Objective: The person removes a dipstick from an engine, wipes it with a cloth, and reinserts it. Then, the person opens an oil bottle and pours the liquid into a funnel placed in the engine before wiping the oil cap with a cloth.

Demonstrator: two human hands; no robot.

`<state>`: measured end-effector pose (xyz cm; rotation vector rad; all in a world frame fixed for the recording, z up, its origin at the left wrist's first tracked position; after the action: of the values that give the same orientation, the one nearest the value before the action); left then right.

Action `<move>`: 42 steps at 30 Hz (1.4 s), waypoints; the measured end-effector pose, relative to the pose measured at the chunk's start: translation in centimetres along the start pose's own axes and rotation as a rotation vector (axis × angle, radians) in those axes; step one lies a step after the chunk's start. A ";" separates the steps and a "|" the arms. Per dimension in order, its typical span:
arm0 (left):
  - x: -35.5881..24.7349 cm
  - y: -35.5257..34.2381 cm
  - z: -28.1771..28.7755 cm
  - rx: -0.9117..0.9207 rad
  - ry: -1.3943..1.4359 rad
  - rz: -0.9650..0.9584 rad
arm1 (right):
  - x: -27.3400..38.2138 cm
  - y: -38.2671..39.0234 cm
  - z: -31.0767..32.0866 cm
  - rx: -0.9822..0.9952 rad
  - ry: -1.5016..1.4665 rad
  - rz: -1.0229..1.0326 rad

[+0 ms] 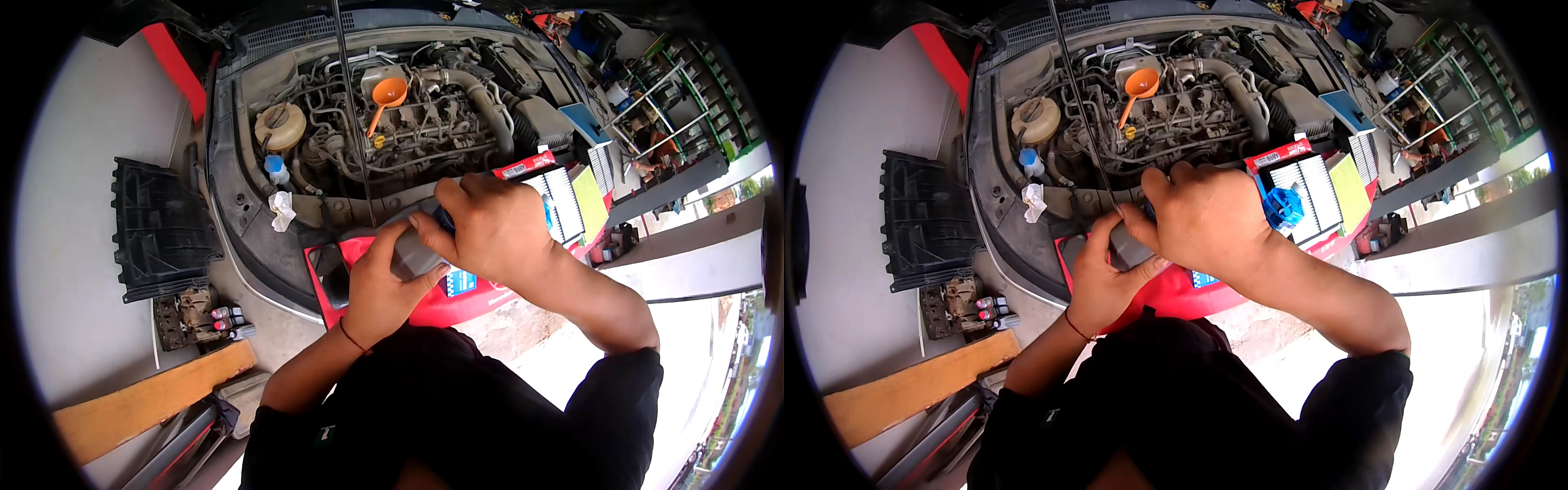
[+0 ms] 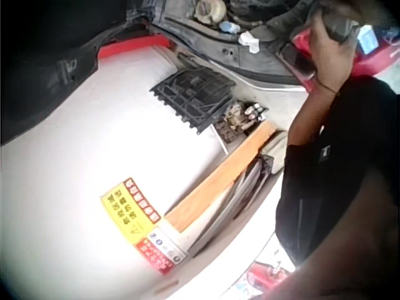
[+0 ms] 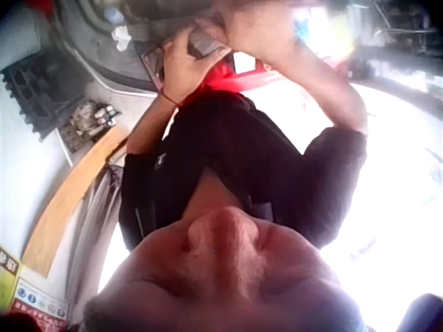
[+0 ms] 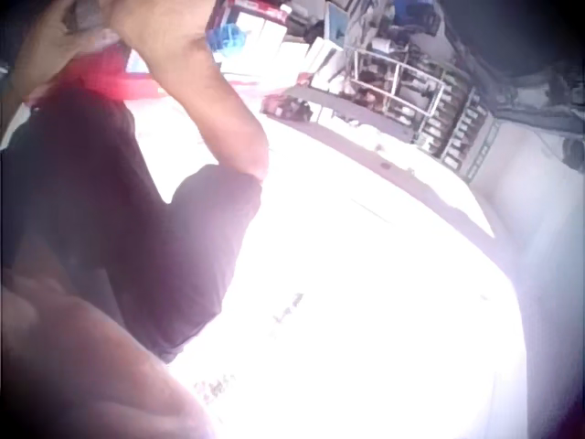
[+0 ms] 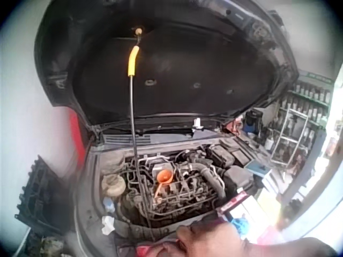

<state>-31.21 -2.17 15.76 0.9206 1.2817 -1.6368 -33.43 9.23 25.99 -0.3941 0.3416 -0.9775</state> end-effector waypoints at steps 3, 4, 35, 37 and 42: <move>2.3 -1.4 0.6 0.297 0.236 0.165 | 1.2 0.2 0.9 -0.174 -0.174 0.242; 1.2 -2.5 1.2 0.427 0.122 -0.026 | 2.0 0.1 1.6 -0.194 -0.206 0.342; 6.4 -1.5 -1.3 0.675 0.427 0.273 | 1.7 1.4 -1.7 0.400 -0.441 0.433; 7.2 -0.7 -1.8 0.633 0.360 0.257 | 0.9 2.6 -3.5 0.567 -0.289 0.357; 9.1 -2.0 -3.6 0.705 0.331 0.276 | 1.2 3.5 -3.8 0.408 -0.090 0.518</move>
<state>-36.33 0.01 7.46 1.7673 0.7112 -1.7779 -31.94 9.36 20.90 0.0292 0.1424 -0.4985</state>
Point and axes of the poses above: each hand's wrist, its own y-axis away from the middle knuckle, its own z-axis out of the back of the hand, x = y × z, the point moved 8 cm from there along -y, towards the middle knuckle, and after that the axes turned 3 degrees about y, right-handed, at the moved point
